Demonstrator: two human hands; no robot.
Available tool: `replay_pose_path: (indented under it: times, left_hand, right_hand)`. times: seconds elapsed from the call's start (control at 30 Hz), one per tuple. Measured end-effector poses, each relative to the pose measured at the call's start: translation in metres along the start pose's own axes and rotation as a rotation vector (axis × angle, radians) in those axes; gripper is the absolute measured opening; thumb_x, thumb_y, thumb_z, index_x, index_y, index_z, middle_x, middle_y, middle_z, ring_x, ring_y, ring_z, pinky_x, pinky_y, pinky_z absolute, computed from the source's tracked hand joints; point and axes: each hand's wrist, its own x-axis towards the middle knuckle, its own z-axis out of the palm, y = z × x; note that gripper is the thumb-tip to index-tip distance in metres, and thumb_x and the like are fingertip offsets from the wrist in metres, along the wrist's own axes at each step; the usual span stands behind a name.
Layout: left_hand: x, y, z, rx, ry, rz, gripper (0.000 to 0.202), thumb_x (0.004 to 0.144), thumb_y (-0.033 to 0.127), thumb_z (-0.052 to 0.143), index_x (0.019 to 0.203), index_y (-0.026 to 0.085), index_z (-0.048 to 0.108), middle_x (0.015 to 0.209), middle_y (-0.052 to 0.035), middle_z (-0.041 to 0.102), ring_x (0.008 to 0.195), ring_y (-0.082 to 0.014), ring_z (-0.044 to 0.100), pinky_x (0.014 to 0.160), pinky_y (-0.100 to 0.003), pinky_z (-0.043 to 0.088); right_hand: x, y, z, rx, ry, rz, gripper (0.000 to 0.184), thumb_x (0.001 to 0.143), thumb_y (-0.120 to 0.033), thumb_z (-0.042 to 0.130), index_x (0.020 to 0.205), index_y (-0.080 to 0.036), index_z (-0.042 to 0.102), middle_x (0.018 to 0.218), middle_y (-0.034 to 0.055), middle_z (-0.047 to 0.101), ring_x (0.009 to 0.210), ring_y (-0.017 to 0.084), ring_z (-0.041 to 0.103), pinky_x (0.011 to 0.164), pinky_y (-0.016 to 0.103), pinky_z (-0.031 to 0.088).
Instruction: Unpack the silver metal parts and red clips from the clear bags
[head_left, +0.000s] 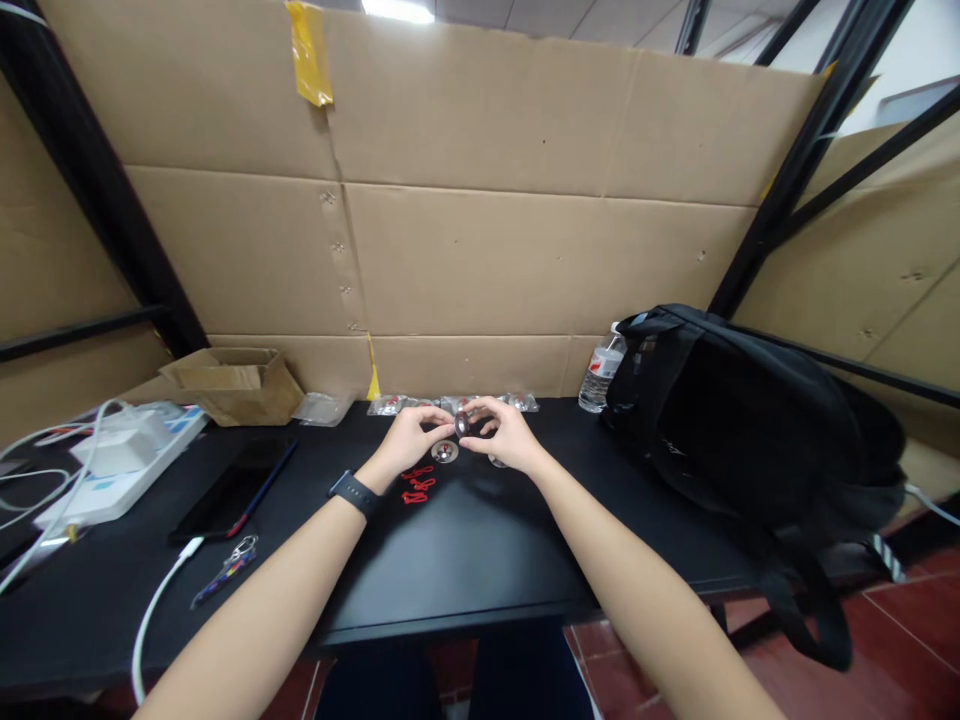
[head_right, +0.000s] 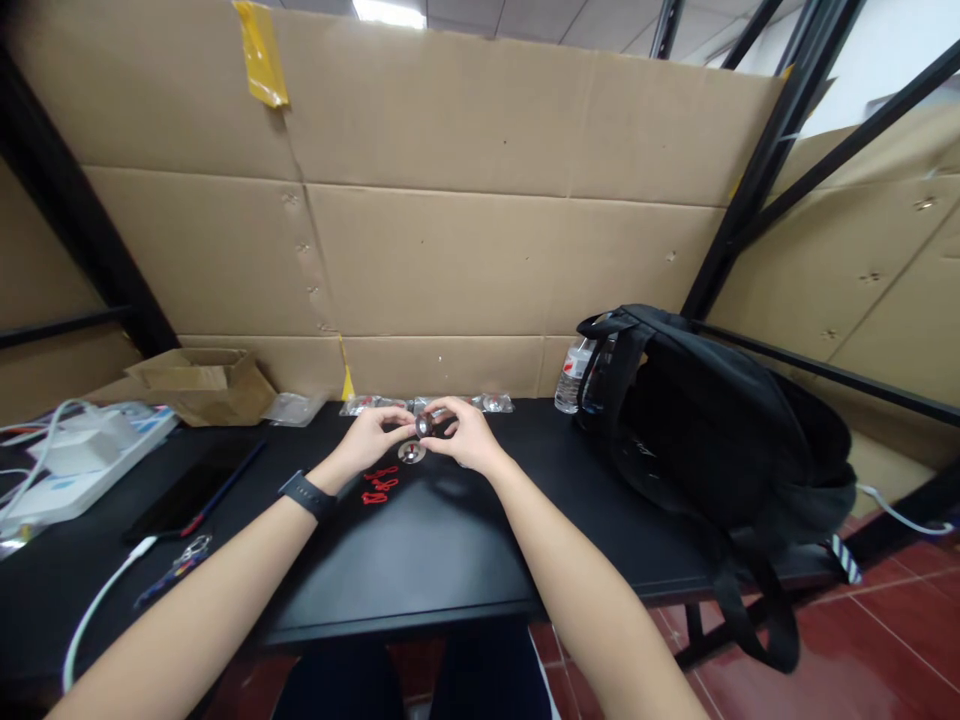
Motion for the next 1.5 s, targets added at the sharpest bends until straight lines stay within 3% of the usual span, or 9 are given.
replay_pose_path:
  times: [0.13, 0.3, 0.43, 0.63, 1.03, 1.23, 1.37, 1.5]
  left_hand:
    - [0.0, 0.004, 0.007, -0.036, 0.044, 0.005, 0.02, 0.088, 0.037, 0.067, 0.09, 0.018, 0.073, 0.093, -0.0053, 0.075, 0.088, -0.0212, 0.069, 0.086, -0.033, 0.051]
    - [-0.003, 0.021, 0.017, 0.085, 0.177, 0.1, 0.016, 0.094, 0.033, 0.059, 0.094, 0.02, 0.069, 0.099, -0.0046, 0.072, 0.096, -0.0208, 0.065, 0.091, -0.034, 0.048]
    - [-0.006, 0.036, 0.022, 0.252, 0.274, 0.179, 0.01, 0.094, 0.027, 0.059, 0.095, 0.022, 0.067, 0.108, -0.0061, 0.065, 0.108, -0.0228, 0.059, 0.099, -0.038, 0.044]
    - [-0.01, 0.045, 0.025, 0.347, 0.339, 0.198, 0.008, 0.094, 0.024, 0.06, 0.094, 0.023, 0.067, 0.111, -0.0065, 0.06, 0.11, -0.0241, 0.055, 0.101, -0.042, 0.041]
    - [-0.009, 0.041, 0.026, 0.27, 0.346, 0.208, 0.005, 0.091, 0.022, 0.062, 0.09, 0.021, 0.067, 0.103, -0.0058, 0.059, 0.102, -0.0224, 0.058, 0.097, -0.039, 0.045]
    - [-0.007, 0.035, 0.022, 0.2, 0.349, 0.193, 0.007, 0.091, 0.023, 0.062, 0.088, 0.02, 0.067, 0.102, -0.0057, 0.058, 0.101, -0.0214, 0.059, 0.095, -0.037, 0.046]
    - [-0.006, 0.032, 0.023, 0.126, 0.266, 0.189, 0.009, 0.092, 0.027, 0.062, 0.091, 0.02, 0.068, 0.102, -0.0054, 0.059, 0.101, -0.0204, 0.06, 0.095, -0.035, 0.046]
    - [-0.006, 0.029, 0.024, 0.117, 0.223, 0.184, 0.01, 0.093, 0.028, 0.061, 0.092, 0.02, 0.068, 0.102, -0.0058, 0.061, 0.101, -0.0203, 0.06, 0.095, -0.035, 0.046]
  right_hand:
    - [0.002, -0.001, 0.0, 0.104, -0.002, 0.023, 0.046, 0.068, -0.028, 0.084, 0.109, -0.021, 0.065, 0.114, 0.0078, 0.071, 0.101, 0.022, 0.069, 0.072, 0.028, 0.055]
    - [0.004, -0.014, -0.008, 0.219, 0.003, 0.019, 0.048, 0.067, -0.031, 0.086, 0.109, -0.021, 0.066, 0.112, 0.0081, 0.071, 0.104, 0.023, 0.069, 0.077, 0.03, 0.057]
    - [0.003, -0.028, -0.017, 0.225, -0.01, -0.007, 0.047, 0.067, -0.033, 0.087, 0.108, -0.02, 0.068, 0.112, 0.0085, 0.072, 0.105, 0.024, 0.069, 0.081, 0.032, 0.057]
    - [0.0, -0.039, -0.025, 0.181, -0.078, -0.062, 0.041, 0.071, -0.033, 0.085, 0.106, -0.019, 0.07, 0.115, 0.009, 0.071, 0.103, 0.022, 0.069, 0.084, 0.033, 0.056]
    - [0.002, -0.025, -0.011, 0.297, 0.017, 0.023, 0.038, 0.061, -0.034, 0.091, 0.091, -0.019, 0.072, 0.112, 0.0089, 0.073, 0.097, 0.022, 0.071, 0.083, 0.033, 0.058]
    - [0.002, -0.024, -0.014, 0.315, -0.036, 0.03, 0.03, 0.081, -0.044, 0.075, 0.095, -0.017, 0.075, 0.1, 0.0086, 0.074, 0.083, 0.02, 0.073, 0.081, 0.035, 0.058]
    - [0.002, -0.024, -0.02, 0.187, -0.051, 0.005, 0.025, 0.081, -0.039, 0.077, 0.093, -0.018, 0.072, 0.089, 0.0058, 0.073, 0.081, 0.019, 0.07, 0.08, 0.034, 0.056]
    - [0.002, -0.027, -0.023, -0.049, -0.053, -0.102, 0.014, 0.09, -0.033, 0.067, 0.09, -0.019, 0.07, 0.098, 0.0066, 0.069, 0.089, 0.019, 0.065, 0.076, 0.03, 0.052]
